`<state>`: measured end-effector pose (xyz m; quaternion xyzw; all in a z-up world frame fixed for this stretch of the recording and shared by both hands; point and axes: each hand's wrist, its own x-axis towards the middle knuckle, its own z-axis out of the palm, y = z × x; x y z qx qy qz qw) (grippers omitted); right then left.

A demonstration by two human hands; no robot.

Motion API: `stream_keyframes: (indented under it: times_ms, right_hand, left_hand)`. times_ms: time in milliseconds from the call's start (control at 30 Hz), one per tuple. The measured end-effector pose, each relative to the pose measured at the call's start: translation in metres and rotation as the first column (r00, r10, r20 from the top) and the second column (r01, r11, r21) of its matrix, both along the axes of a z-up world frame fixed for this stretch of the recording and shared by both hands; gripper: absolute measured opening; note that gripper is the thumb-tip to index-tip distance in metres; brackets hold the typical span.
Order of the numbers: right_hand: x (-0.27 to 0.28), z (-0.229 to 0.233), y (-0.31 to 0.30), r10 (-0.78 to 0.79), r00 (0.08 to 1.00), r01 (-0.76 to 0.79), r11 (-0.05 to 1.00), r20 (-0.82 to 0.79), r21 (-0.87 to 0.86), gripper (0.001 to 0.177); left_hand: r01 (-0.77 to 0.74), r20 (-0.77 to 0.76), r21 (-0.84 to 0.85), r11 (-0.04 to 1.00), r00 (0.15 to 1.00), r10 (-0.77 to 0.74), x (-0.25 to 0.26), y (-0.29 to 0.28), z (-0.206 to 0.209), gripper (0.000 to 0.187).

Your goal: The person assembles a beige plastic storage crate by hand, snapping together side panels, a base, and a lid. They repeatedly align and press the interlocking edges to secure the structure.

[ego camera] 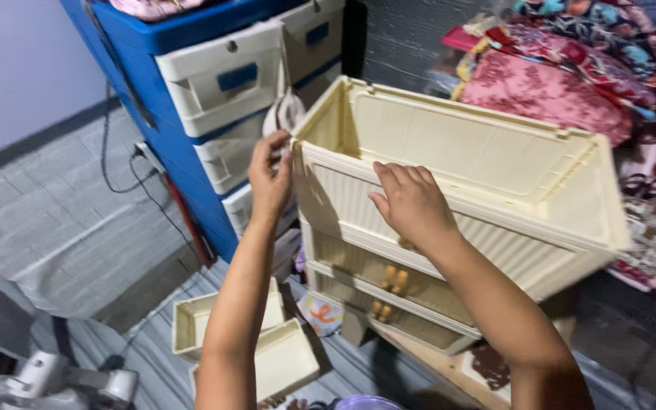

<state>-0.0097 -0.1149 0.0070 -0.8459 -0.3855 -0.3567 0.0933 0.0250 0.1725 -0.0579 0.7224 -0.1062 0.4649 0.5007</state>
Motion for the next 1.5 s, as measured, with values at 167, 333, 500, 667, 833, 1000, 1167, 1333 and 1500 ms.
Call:
stream_keyframes:
  times_ms: [167, 333, 500, 667, 833, 1000, 1167, 1333, 1500]
  right_hand:
    - [0.016, 0.001, 0.062, -0.016, 0.998, 0.019, 0.998, -0.065, 0.061, 0.046]
    - [0.024, 0.0, 0.108, -0.073, 0.991, 0.081, 0.995, -0.112, 0.062, 0.043]
    - [0.028, 0.006, 0.129, -0.213, 0.961, 0.22, 0.975, -0.176, 0.024, 0.037]
    - [0.03, 0.006, 0.129, -0.266, 0.942, 0.272, 0.962, -0.205, -0.003, 0.032]
    - [0.032, 0.009, 0.129, -0.289, 0.921, 0.296, 0.955, -0.263, -0.011, 0.031]
    - [0.03, 0.013, 0.13, -0.301, 0.896, 0.318, 0.948, -0.326, 0.002, 0.031]
    - [0.033, 0.021, 0.133, -0.303, 0.87, 0.316, 0.948, -0.39, -0.032, 0.033]
    - [0.039, 0.034, 0.138, -0.378, 0.771, 0.337, 0.925, -0.513, -0.174, 0.035]
    - [0.041, 0.043, 0.141, -0.382, 0.722, 0.307, 0.924, -0.577, -0.228, 0.038]
  left_hand:
    - [0.314, -0.166, -0.087, 0.946, 0.931, -0.324, 0.033, 0.046, -0.015, 0.042]
    - [0.461, -0.29, 0.157, 0.874, 0.867, -0.405, 0.029, 0.056, 0.002, 0.066]
    - [0.533, -0.254, 0.36, 0.766, 0.846, -0.469, 0.018, 0.058, 0.034, 0.06]
    - [0.514, -0.224, 0.443, 0.735, 0.857, -0.464, 0.025, 0.063, 0.045, 0.053]
    - [0.603, -0.36, 0.316, 0.732, 0.79, -0.496, 0.028, 0.063, 0.042, 0.051]
    - [0.636, -0.385, 0.253, 0.729, 0.758, -0.527, 0.03, 0.065, 0.039, 0.049]
    - [0.674, -0.359, 0.229, 0.703, 0.729, -0.582, 0.03, 0.064, 0.04, 0.047]
    - [0.632, -0.331, 0.284, 0.721, 0.77, -0.545, 0.03, 0.061, 0.042, 0.048]
    - [0.609, -0.326, 0.266, 0.747, 0.786, -0.525, 0.03, 0.058, 0.041, 0.05]
